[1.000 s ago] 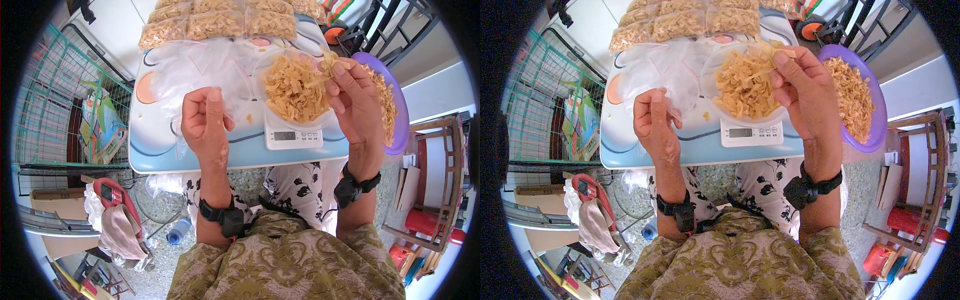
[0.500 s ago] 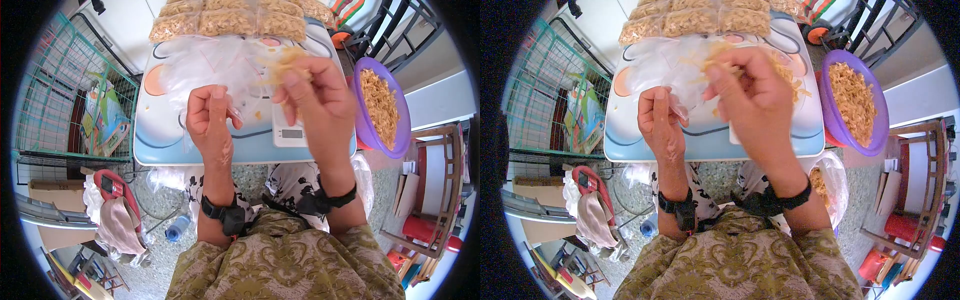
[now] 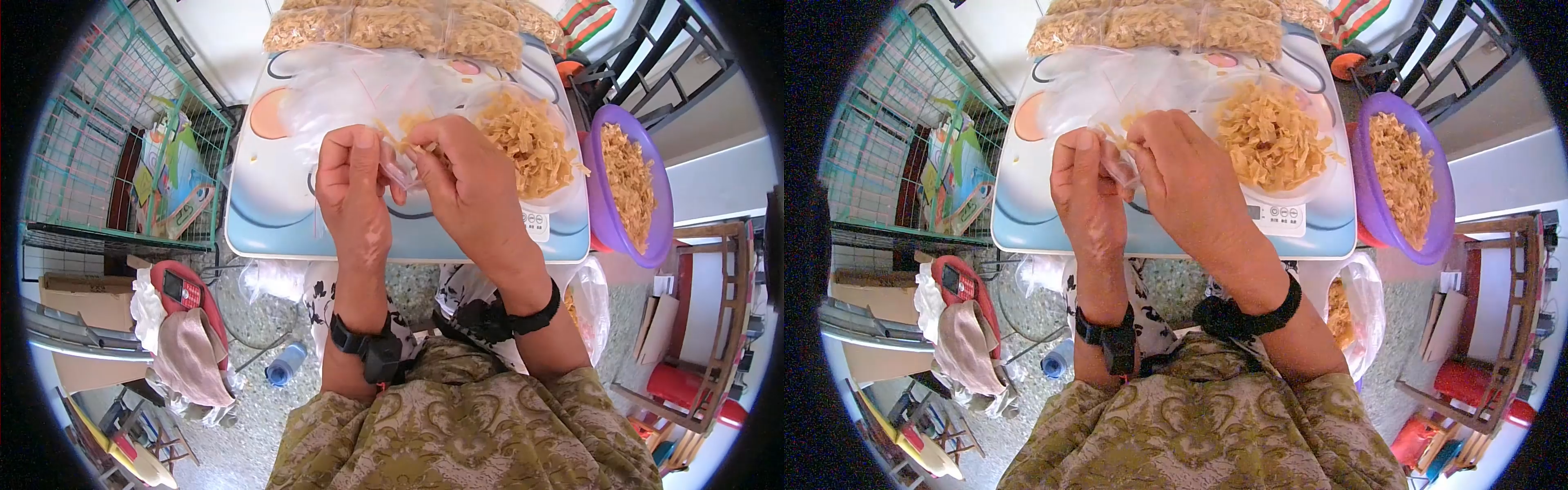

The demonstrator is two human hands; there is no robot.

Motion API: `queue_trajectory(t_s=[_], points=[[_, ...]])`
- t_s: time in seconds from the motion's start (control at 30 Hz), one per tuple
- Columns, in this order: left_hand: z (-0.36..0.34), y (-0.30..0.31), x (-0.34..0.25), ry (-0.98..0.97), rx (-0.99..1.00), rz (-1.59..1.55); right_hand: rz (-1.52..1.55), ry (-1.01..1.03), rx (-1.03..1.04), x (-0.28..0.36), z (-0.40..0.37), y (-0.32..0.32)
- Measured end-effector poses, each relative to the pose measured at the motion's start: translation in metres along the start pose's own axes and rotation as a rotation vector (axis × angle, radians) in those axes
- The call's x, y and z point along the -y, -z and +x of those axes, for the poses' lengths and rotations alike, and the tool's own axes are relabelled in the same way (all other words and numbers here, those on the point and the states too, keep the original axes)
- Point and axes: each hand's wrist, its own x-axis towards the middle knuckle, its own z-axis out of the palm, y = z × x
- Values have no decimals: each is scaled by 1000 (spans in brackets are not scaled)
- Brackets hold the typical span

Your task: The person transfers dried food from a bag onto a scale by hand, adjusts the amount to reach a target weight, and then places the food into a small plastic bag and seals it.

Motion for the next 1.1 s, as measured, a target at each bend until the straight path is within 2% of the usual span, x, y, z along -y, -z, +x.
queue_trajectory(t_s=[0.17, 0.3, 0.5, 0.57, 0.7, 0.87, 1.0, 1.07, 1.1], points=[[1, 3, 0, -28, -25, 98, -54, 4, 161, 5, 2, 7], [-3, -5, -4, -60, -98, 237, -111, 38, 206, 2, 3, 12], [-7, -7, -2, -170, -46, 371, -145, 87, 374, -3, 7, 13], [-9, -8, -3, -166, -30, 375, -244, 7, 444, -5, 8, 10], [-8, -8, -9, -119, -54, 337, -225, 2, 417, 6, 11, 12], [-4, -5, -4, -158, -122, 333, -76, -3, 237, 5, 7, 10], [-2, 0, -2, -130, -150, 294, -17, 8, 203, 4, 9, 11], [-4, -2, -4, -119, -130, 313, 10, -112, 254, 7, 12, 12], [-4, -2, -4, -108, -111, 333, 10, -111, 255, 7, 12, 12]])
